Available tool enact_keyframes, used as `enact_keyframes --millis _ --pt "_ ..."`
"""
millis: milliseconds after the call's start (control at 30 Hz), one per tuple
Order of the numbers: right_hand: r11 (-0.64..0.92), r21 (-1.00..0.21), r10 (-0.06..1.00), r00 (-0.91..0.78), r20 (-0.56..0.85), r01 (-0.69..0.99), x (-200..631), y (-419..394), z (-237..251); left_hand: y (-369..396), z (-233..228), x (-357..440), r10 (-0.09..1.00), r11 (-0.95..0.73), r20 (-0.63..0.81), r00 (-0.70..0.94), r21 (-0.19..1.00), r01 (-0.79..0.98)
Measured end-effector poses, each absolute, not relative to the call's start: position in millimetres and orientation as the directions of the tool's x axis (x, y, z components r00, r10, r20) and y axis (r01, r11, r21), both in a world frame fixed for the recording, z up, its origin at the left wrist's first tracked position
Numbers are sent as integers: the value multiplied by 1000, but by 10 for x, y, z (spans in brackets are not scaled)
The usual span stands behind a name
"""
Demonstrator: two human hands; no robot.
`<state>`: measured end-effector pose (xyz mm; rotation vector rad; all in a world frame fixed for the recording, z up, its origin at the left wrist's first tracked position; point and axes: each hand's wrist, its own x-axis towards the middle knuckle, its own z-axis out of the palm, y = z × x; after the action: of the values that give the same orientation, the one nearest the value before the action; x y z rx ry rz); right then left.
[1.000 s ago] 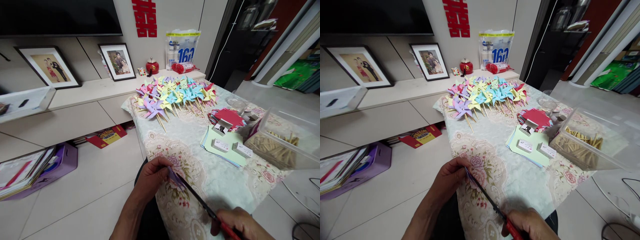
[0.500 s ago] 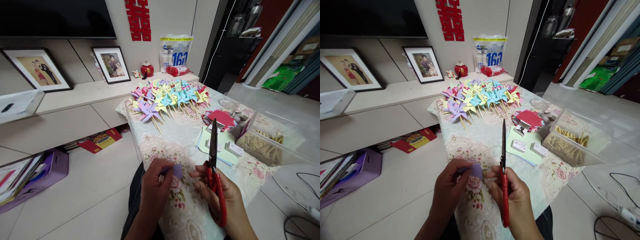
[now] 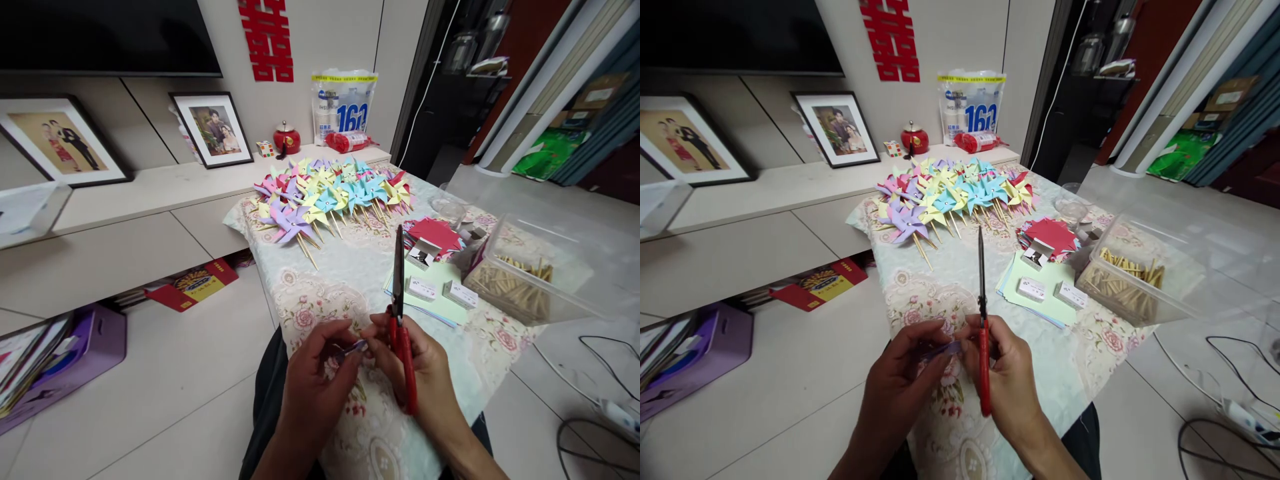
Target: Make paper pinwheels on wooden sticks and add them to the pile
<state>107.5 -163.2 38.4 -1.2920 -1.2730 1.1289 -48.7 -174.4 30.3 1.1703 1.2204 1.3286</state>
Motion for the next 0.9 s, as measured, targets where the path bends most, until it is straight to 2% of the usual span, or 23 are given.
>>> enact_keyframes --millis 133,233,300,400,467,533,633,733,900 --pt "-95 -995 994 -54 -95 1 1172 -1563 428 -1688 302 -624 998 65 -67 -10 987 -150" --pt "-169 -984 975 -156 -158 -63 1219 -1533 463 -1634 256 -671 991 132 -127 46 983 -129" --pt "-188 -979 957 -238 -166 -73 1234 -1524 467 -1616 228 -654 973 185 -161 167 973 -137" --pt "-167 -986 935 -321 -149 -27 1246 -1517 457 -1611 204 -597 905 305 -192 379 914 -266" --pt "-138 -990 927 -353 -130 1 1249 -1509 452 -1610 187 -570 871 384 -217 440 860 -337" --pt "-138 -990 928 -350 -129 -1 1251 -1500 452 -1602 154 -569 869 427 -260 420 824 -372" --pt "-166 -985 956 -254 -150 -44 1272 -1508 437 -1570 77 -611 897 422 -303 323 806 -415" --pt "-209 -976 963 -185 -194 -61 1352 -1594 383 -1513 9 -675 914 406 -332 234 743 -532" --pt "-237 -971 911 -346 -225 6 1618 -1944 327 -1386 -13 -736 919 382 -345 193 646 -661"
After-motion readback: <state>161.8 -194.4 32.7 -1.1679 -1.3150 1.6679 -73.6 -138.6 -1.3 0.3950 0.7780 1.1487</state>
